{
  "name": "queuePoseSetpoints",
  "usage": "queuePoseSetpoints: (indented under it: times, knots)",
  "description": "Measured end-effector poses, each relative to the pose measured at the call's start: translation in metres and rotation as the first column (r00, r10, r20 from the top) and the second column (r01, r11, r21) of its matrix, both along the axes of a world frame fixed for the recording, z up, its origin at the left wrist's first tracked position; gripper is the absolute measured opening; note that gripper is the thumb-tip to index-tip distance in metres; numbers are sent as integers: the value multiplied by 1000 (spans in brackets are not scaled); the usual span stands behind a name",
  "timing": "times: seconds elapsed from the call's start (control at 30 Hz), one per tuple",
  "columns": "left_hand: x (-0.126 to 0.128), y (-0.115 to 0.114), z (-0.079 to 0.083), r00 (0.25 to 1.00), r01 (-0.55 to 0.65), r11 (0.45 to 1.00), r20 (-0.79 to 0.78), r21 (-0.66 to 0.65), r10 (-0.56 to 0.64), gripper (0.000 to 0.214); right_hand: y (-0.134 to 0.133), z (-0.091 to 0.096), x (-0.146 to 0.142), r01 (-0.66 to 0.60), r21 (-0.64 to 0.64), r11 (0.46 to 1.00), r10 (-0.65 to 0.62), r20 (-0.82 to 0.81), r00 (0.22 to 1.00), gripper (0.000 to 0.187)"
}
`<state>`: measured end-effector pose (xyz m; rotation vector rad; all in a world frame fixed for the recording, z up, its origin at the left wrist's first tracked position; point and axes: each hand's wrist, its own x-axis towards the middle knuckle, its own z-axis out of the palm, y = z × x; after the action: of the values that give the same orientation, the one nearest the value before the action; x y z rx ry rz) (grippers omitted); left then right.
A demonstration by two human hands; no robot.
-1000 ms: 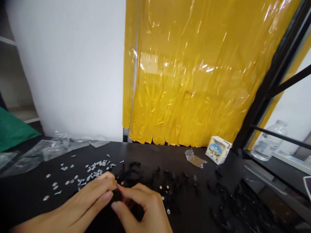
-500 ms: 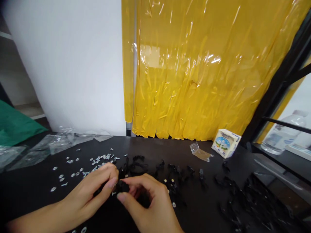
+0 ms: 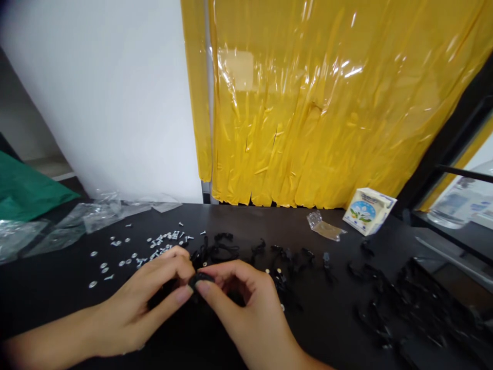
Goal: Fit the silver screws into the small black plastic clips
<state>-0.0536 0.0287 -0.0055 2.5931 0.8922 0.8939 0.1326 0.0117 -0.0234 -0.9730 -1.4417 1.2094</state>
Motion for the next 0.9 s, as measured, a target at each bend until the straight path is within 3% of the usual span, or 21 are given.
queuePoseSetpoints:
  times: [0.4, 0.5, 0.57, 0.73, 0.8, 0.9]
  knots:
    - [3, 0, -3, 992, -99, 995, 82, -23, 100, 24, 0, 2, -1, -58, -59, 997, 55, -50, 997, 21]
    - [0, 5, -4, 975, -154, 984, 145, -90, 166, 26, 1, 1, -2, -40, -56, 998, 37, -59, 998, 20]
    - [-2, 11, -4, 924, -255, 951, 246, -175, 293, 30, 1, 0, -2, -10, -57, 998, 6, -75, 997, 22]
    - [-8, 29, 1, 633, -534, 773, 445, -341, 634, 40, 2, -4, -2, 0, -50, 999, -4, -84, 996, 23]
    - [-9, 31, 1, 561, -591, 728, 471, -348, 681, 40, 3, -4, -1, -1, -43, 999, -2, -75, 997, 23]
    - [-8, 28, 1, 554, -611, 740, 517, -280, 653, 37, 3, -3, -1, 9, -41, 999, -12, -70, 997, 23]
